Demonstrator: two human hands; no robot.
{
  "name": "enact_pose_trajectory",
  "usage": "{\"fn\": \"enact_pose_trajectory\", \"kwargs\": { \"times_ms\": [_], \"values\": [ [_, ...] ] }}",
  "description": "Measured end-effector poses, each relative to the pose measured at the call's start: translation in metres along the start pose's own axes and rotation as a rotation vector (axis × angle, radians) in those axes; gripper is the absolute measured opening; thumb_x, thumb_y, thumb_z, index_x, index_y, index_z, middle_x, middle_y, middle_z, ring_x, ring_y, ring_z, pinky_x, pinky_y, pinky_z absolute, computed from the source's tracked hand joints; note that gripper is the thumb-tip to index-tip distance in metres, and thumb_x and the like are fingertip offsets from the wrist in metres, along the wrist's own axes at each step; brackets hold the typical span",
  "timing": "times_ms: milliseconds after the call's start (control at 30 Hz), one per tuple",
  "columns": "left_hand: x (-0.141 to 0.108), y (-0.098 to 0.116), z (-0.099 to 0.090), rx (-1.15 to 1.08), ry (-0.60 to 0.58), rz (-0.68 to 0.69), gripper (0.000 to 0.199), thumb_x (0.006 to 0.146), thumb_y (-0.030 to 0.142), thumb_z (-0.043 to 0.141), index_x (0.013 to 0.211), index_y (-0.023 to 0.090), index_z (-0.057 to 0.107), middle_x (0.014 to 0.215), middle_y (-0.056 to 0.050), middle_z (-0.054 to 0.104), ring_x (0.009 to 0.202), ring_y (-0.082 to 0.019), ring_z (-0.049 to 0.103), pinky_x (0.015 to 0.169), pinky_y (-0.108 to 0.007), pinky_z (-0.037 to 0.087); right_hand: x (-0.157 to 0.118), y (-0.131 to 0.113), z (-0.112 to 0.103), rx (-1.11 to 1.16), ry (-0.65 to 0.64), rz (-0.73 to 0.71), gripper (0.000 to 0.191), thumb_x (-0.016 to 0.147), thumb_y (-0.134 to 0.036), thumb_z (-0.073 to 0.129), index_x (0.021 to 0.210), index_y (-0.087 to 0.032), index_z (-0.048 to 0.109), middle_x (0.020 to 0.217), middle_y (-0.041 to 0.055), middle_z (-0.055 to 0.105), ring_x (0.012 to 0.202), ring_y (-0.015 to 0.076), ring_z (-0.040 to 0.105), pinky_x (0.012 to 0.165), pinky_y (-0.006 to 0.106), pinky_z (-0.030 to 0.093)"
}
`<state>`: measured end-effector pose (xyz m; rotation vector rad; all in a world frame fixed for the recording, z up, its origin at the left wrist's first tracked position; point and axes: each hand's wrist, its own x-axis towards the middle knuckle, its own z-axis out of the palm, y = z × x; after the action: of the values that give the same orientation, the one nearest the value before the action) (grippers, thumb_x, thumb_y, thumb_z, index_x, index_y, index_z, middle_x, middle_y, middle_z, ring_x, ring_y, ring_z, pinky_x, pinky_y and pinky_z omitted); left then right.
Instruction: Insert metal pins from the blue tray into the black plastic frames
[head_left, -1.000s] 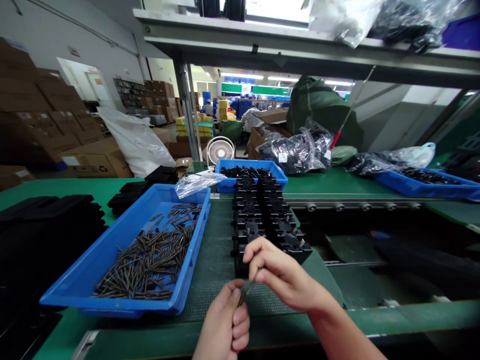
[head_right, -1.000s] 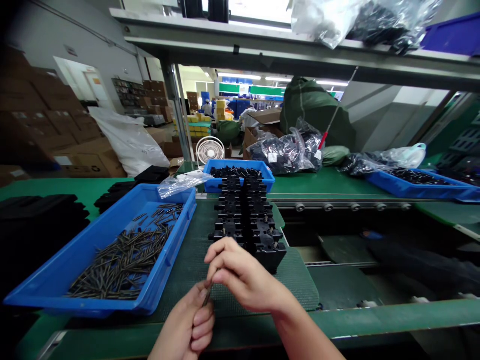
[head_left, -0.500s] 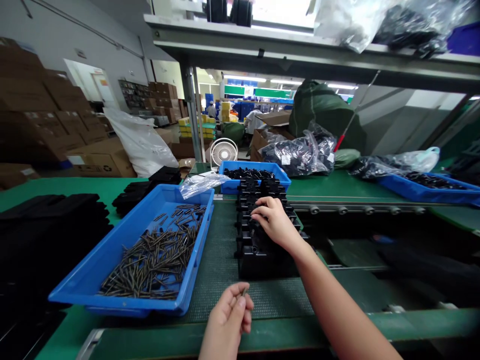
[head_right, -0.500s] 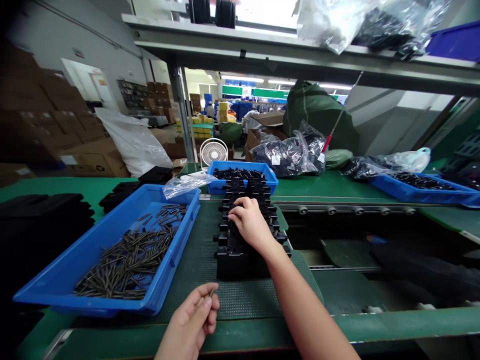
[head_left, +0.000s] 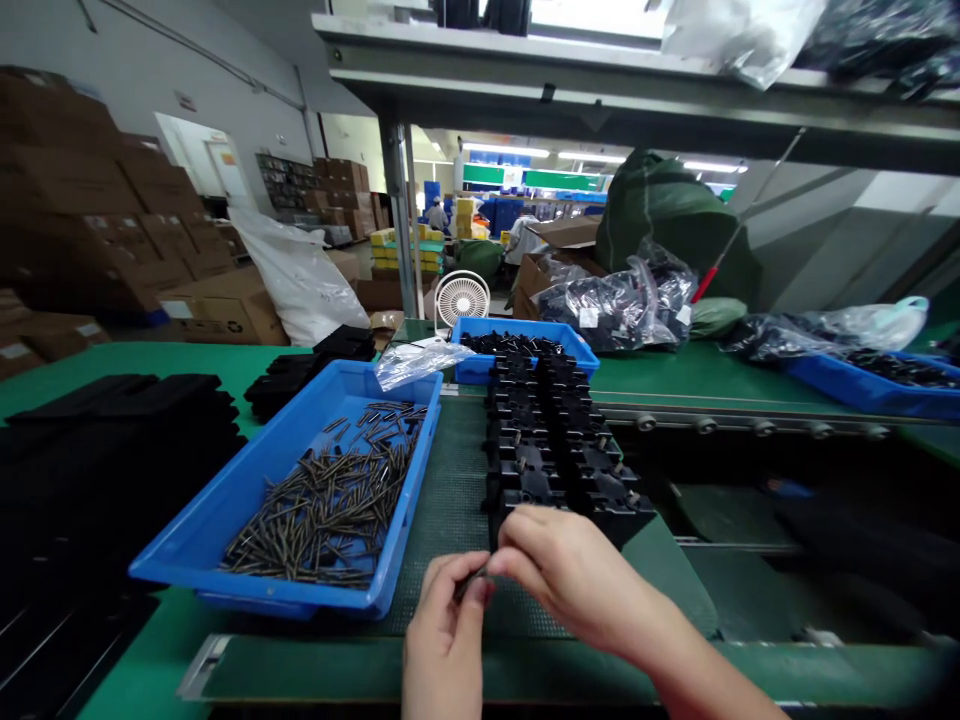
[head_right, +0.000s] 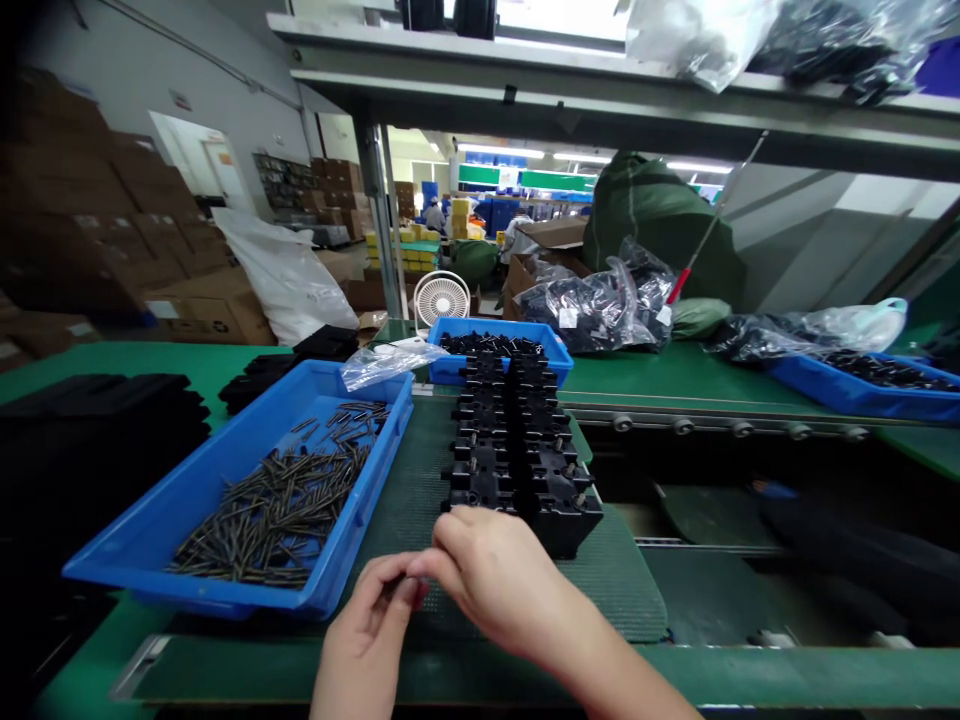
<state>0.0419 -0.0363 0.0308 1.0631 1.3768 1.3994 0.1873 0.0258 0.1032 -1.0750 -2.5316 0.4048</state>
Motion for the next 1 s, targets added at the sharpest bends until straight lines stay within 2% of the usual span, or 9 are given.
{"fn": "enact_pose_trajectory", "kwargs": {
  "times_ms": [100, 200, 333, 500, 567, 667, 867, 933, 1000],
  "values": [
    [-0.003, -0.004, 0.002, 0.023, -0.002, 0.043, 0.014, 0.084, 0.032, 0.058, 0.091, 0.023, 0.066, 0.093, -0.004, 0.064, 0.092, -0.019, 0.061, 0.084, -0.026, 0.047, -0.006, -0.002, 0.018, 0.016, -0.026, -0.011, 0.033, 0.099, -0.036, 0.038, 0.073, -0.018, 0.047, 0.070, -0.0006, 0.052, 0.061, 0.0111, 0.046, 0.056, 0.023, 0.029],
    [-0.006, -0.007, 0.003, -0.049, -0.011, -0.046, 0.022, 0.082, 0.036, 0.062, 0.100, 0.023, 0.062, 0.096, -0.004, 0.068, 0.091, -0.018, 0.063, 0.082, -0.026, 0.049, -0.007, 0.005, 0.027, 0.049, 0.016, -0.009, 0.035, 0.099, -0.035, 0.038, 0.069, -0.018, 0.043, 0.066, -0.0019, 0.048, 0.057, 0.0101, 0.041, 0.054, 0.023, 0.025],
    [-0.007, -0.004, 0.004, -0.134, 0.026, -0.096, 0.032, 0.085, 0.046, 0.056, 0.103, 0.020, 0.058, 0.059, 0.002, 0.060, 0.060, -0.013, 0.059, 0.064, -0.023, 0.048, -0.010, 0.010, 0.027, 0.109, 0.056, 0.000, 0.037, 0.099, -0.038, 0.038, 0.067, -0.018, 0.041, 0.063, -0.0027, 0.046, 0.056, 0.0096, 0.039, 0.054, 0.022, 0.025],
    [-0.003, 0.004, 0.002, -0.454, -0.048, -0.335, 0.044, 0.084, 0.054, 0.053, 0.107, 0.017, 0.051, 0.038, 0.011, 0.034, 0.035, -0.008, 0.037, 0.035, -0.016, 0.025, -0.015, 0.007, 0.027, 0.173, 0.041, 0.045, 0.039, 0.099, -0.039, 0.037, 0.067, -0.017, 0.045, 0.063, -0.0018, 0.048, 0.057, 0.0102, 0.043, 0.055, 0.022, 0.028],
    [-0.002, 0.008, 0.002, -0.570, -0.033, -0.424, 0.045, 0.082, 0.053, 0.058, 0.107, 0.016, 0.052, 0.038, 0.013, 0.027, 0.033, -0.005, 0.028, 0.034, -0.015, 0.017, -0.016, 0.007, 0.029, 0.186, 0.043, 0.054, 0.039, 0.099, -0.039, 0.037, 0.068, -0.017, 0.047, 0.063, -0.0014, 0.049, 0.058, 0.0104, 0.044, 0.055, 0.022, 0.029],
    [-0.002, 0.012, 0.001, -0.658, -0.027, -0.472, 0.044, 0.079, 0.052, 0.062, 0.103, 0.016, 0.055, 0.039, 0.013, 0.025, 0.033, -0.004, 0.025, 0.035, -0.015, 0.015, -0.017, 0.008, 0.030, 0.195, 0.053, 0.061, 0.038, 0.098, -0.039, 0.038, 0.069, -0.017, 0.048, 0.063, -0.0016, 0.049, 0.058, 0.0103, 0.044, 0.055, 0.022, 0.030],
    [-0.001, 0.020, -0.008, -0.645, 0.050, -0.356, 0.038, 0.083, 0.048, 0.059, 0.100, 0.015, 0.059, 0.041, 0.012, 0.024, 0.036, -0.004, 0.024, 0.038, -0.016, 0.021, -0.020, 0.018, 0.016, 0.239, 0.150, 0.123, 0.037, 0.098, -0.037, 0.037, 0.069, -0.017, 0.049, 0.065, -0.0008, 0.052, 0.059, 0.0103, 0.047, 0.056, 0.021, 0.032],
    [-0.001, 0.021, -0.013, -0.499, 0.125, -0.228, 0.034, 0.086, 0.048, 0.055, 0.097, 0.017, 0.062, 0.041, 0.010, 0.028, 0.039, -0.006, 0.031, 0.042, -0.018, 0.030, -0.022, 0.022, 0.011, 0.237, 0.169, 0.148, 0.035, 0.098, -0.035, 0.038, 0.070, -0.018, 0.050, 0.065, -0.0009, 0.053, 0.059, 0.0103, 0.047, 0.056, 0.021, 0.032],
    [-0.002, 0.021, -0.017, -0.224, 0.156, -0.043, 0.029, 0.086, 0.046, 0.054, 0.091, 0.020, 0.067, 0.050, 0.004, 0.046, 0.051, -0.011, 0.049, 0.055, -0.022, 0.042, -0.023, 0.023, 0.008, 0.227, 0.151, 0.156, 0.035, 0.098, -0.035, 0.039, 0.070, -0.017, 0.050, 0.065, -0.0009, 0.054, 0.060, 0.0105, 0.048, 0.056, 0.021, 0.033]
  ]
}}
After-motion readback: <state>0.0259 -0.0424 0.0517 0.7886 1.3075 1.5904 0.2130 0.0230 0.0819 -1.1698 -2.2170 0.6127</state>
